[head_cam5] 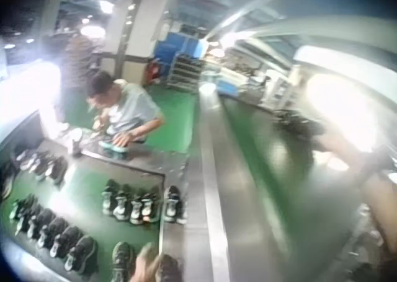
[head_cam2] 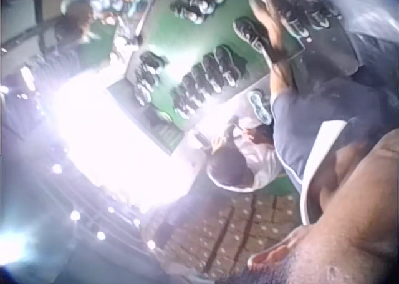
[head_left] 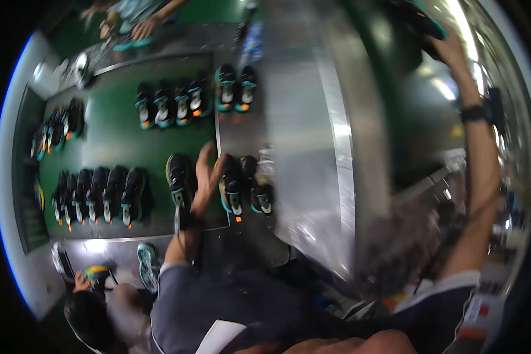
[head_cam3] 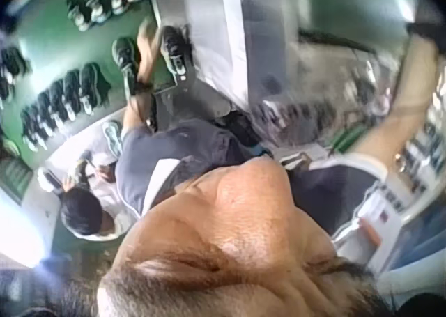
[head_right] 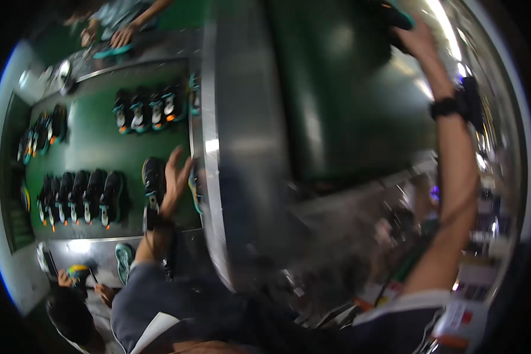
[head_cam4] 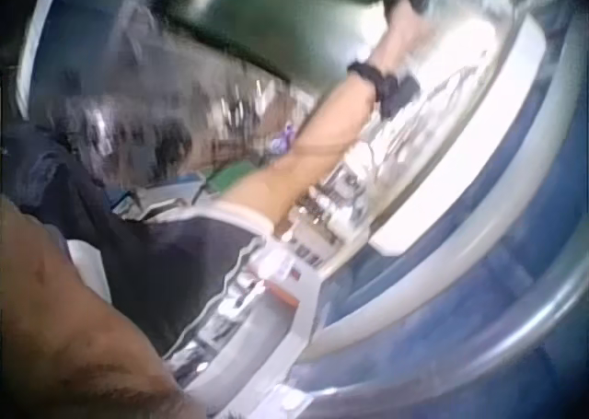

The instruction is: Transfer shoes from a conveyor belt to a lasting/finishing machine for processing in a factory setting.

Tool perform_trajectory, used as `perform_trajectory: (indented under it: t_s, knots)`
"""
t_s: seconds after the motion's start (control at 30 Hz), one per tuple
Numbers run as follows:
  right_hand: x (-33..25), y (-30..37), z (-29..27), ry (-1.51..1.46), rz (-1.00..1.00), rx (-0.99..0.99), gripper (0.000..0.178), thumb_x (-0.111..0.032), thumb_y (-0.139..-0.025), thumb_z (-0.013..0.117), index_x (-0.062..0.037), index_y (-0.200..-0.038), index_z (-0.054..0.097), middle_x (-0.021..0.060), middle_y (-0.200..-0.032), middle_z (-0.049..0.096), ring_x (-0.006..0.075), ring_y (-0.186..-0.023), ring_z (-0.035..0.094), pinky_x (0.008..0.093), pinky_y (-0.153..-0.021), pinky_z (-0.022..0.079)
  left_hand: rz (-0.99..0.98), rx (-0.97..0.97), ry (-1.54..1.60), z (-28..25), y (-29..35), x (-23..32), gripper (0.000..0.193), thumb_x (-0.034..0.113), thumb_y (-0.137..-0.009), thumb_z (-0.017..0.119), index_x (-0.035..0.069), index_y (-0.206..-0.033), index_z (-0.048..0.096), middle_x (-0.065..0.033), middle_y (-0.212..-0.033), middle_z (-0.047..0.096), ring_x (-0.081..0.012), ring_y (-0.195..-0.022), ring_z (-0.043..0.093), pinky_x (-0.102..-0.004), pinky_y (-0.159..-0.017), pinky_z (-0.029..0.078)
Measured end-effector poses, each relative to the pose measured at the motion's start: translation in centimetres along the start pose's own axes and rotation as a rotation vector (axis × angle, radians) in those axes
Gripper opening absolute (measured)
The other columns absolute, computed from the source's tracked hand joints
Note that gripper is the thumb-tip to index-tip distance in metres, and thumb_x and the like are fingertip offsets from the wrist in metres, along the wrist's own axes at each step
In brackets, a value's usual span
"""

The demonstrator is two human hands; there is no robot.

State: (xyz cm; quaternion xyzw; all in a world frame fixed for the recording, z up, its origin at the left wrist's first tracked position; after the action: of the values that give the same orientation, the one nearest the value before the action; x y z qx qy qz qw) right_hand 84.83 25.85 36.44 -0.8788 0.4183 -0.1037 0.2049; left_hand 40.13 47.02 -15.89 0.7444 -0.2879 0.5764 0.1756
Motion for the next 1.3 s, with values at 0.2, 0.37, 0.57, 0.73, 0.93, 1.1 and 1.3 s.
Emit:
perform_trajectory:
  t_s: [0.2,0.37,0.57,0.73,0.93,1.1,1.3]
  knots:
    - [-1.4,14.6,-15.0,-0.523,0.197,0.286,0.035,-0.014,-0.078,0.063,0.0020,-0.109,0.065,0.0115,-0.087,0.067,0.0185,-0.071,0.062,0.0279,-0.063,0.051,-0.412,-0.942,0.760,4.8,21.1,16.5,0.040,0.023,-0.091,0.064,-0.004,-0.119,0.057,-0.0145,-0.110,0.064,-0.0222,-0.103,0.061,-0.0333,-0.091,0.047]
    - [1.8,33.5,-26.9,-0.667,0.388,0.488,0.039,-0.023,-0.081,0.064,-0.0043,-0.114,0.065,0.0060,-0.098,0.065,0.0130,-0.088,0.061,0.0277,-0.080,0.049,-0.389,-1.482,0.963,9.5,30.9,29.8,0.068,0.053,-0.093,0.048,-0.002,-0.134,0.045,-0.0229,-0.133,0.050,-0.0373,-0.120,0.053,-0.0473,-0.103,0.040]
    - [2.3,61.3,-33.4,-0.981,0.549,0.655,0.029,-0.006,-0.080,0.058,-0.0036,-0.108,0.067,0.0033,-0.088,0.065,0.0079,-0.076,0.059,0.0221,-0.071,0.047,-0.819,-2.175,1.315,12.0,46.4,47.5,0.103,0.077,-0.078,0.045,0.002,-0.146,0.024,-0.0246,-0.146,0.032,-0.0419,-0.126,0.044,-0.0530,-0.107,0.034]
    - [3.5,85.8,-33.2,-0.712,1.033,0.766,0.035,-0.019,-0.090,0.057,-0.0030,-0.122,0.058,0.0081,-0.097,0.066,0.0105,-0.083,0.060,0.0240,-0.070,0.049,-0.914,-2.409,1.021,13.6,64.0,44.7,0.069,0.053,-0.094,0.041,0.001,-0.139,0.037,-0.0234,-0.130,0.049,-0.0347,-0.110,0.057,-0.0470,-0.095,0.045]
    - [-4.2,110.1,-34.8,-0.596,1.164,1.088,0.076,-0.042,-0.084,0.069,-0.0028,-0.140,0.037,0.0110,-0.108,0.062,0.0149,-0.099,0.057,0.0277,-0.083,0.048,-0.465,-2.327,0.637,17.0,84.6,41.7,0.043,0.021,-0.093,0.056,0.001,-0.129,0.046,-0.0114,-0.117,0.060,-0.0209,-0.105,0.059,-0.0338,-0.093,0.047]
    - [-10.2,128.0,-36.5,-0.243,1.602,1.488,0.055,-0.009,-0.070,0.075,-0.0017,-0.121,0.056,0.0060,-0.101,0.064,0.0139,-0.091,0.059,0.0268,-0.083,0.048,0.229,-2.514,0.296,13.9,101.5,37.5,0.071,0.035,-0.090,0.062,0.000,-0.144,0.031,-0.0146,-0.132,0.051,-0.0211,-0.118,0.050,-0.0314,-0.101,0.038]
    - [-17.7,140.8,-41.2,0.112,1.772,1.675,0.050,-0.003,-0.070,0.071,-0.0009,-0.119,0.058,0.0074,-0.100,0.063,0.0139,-0.089,0.060,0.0283,-0.079,0.050,0.412,-2.534,0.070,19.1,120.3,33.4,0.076,0.050,-0.084,0.063,-0.005,-0.133,0.044,-0.0238,-0.124,0.057,-0.0284,-0.116,0.055,-0.0345,-0.098,0.041]
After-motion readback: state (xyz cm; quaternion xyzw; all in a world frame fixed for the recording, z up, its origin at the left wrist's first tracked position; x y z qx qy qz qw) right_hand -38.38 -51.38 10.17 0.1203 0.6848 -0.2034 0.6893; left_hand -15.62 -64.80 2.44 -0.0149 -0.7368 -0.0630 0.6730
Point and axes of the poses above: each hand's wrist, its own y-axis away from the middle knuckle, its own z-axis out of the palm, x = y × z, the point moved 9 cm from there along -y, towards the middle knuckle
